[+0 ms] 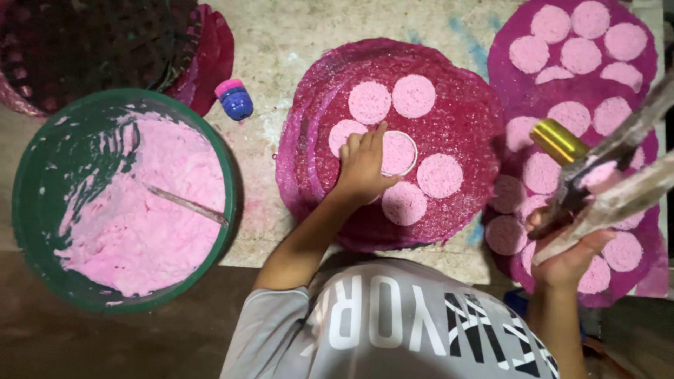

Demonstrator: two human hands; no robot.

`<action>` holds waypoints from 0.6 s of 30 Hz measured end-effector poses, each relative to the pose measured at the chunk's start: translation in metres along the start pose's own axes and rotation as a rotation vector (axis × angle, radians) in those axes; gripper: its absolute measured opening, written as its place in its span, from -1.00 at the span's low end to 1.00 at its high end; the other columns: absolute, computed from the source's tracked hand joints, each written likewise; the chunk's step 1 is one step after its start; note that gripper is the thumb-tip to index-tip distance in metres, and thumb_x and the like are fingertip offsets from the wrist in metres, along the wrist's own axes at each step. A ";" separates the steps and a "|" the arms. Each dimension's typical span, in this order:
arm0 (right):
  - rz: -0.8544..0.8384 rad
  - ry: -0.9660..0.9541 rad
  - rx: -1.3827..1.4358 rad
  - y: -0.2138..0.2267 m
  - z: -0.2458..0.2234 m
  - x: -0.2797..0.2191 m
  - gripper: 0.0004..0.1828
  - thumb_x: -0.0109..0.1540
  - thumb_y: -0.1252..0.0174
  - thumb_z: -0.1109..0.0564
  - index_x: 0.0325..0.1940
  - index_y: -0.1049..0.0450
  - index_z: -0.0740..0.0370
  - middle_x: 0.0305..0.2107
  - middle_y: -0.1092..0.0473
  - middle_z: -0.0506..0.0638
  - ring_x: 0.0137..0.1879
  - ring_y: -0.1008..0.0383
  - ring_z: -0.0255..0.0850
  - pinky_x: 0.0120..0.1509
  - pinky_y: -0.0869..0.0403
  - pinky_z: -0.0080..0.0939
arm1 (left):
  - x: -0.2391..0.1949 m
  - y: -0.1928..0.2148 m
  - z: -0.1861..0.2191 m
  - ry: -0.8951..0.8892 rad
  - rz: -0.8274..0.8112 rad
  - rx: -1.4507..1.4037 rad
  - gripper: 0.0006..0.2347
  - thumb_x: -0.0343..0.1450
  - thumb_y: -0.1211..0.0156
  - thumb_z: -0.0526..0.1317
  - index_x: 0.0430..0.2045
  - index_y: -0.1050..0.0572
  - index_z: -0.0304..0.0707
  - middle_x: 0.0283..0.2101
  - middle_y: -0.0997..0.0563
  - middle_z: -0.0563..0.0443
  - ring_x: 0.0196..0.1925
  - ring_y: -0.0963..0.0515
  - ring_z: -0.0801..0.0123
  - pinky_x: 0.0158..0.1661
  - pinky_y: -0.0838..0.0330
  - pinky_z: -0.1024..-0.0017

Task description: The person scoops pink dough from a green bowl using a wooden stick and a metal ring mold, then presses the dough into circular shapes on a pink glittery mat. The person repeats this process to form multiple uniform pink discs.

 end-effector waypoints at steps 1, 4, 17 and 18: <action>0.025 -0.016 0.040 0.011 0.003 -0.005 -0.07 0.31 0.13 -0.66 0.33 -0.19 0.18 -0.20 -0.32 -0.06 -0.18 -0.42 -0.23 -0.07 -0.44 -0.19 | -0.003 0.004 0.002 -0.021 0.052 -0.012 -0.03 0.14 -0.54 -0.03 0.39 -0.03 -0.39 0.29 -0.32 -0.25 0.24 -0.24 0.01 0.23 -0.06 0.04; 0.080 0.000 0.054 0.033 0.004 -0.012 -0.03 0.31 0.15 -0.67 0.42 -0.16 0.15 -0.17 -0.32 -0.03 -0.16 -0.43 -0.19 -0.04 -0.46 -0.16 | 0.009 0.015 0.018 -0.106 0.137 -0.028 -0.04 0.15 -0.56 -0.02 0.38 -0.05 -0.39 0.28 -0.34 -0.26 0.25 -0.26 0.01 0.23 -0.07 0.01; 0.136 0.044 -0.059 0.026 -0.012 -0.033 0.09 0.24 0.19 -0.77 0.33 -0.23 0.24 -0.15 -0.34 -0.01 -0.16 -0.40 -0.19 -0.04 -0.42 -0.17 | 0.081 -0.041 0.062 -0.356 0.036 0.241 -0.67 0.33 -0.37 0.08 -0.19 -0.63 -0.08 0.39 -0.29 -0.17 0.39 -0.17 -0.09 0.30 -0.05 -0.07; 0.141 0.050 -0.082 0.026 -0.011 -0.034 0.09 0.26 0.20 -0.77 0.34 -0.23 0.26 -0.15 -0.35 -0.01 -0.15 -0.40 -0.20 -0.05 -0.41 -0.19 | 0.078 -0.040 0.056 -0.375 0.049 0.238 -0.68 0.35 -0.33 0.07 -0.18 -0.64 -0.10 0.38 -0.30 -0.18 0.39 -0.18 -0.09 0.30 -0.04 -0.08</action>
Point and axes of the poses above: each hand's wrist, its own x-axis towards the middle knuckle, its own y-axis out of the back of the hand, z = x × y, the point moved 6 cm from there along x, towards the middle knuckle
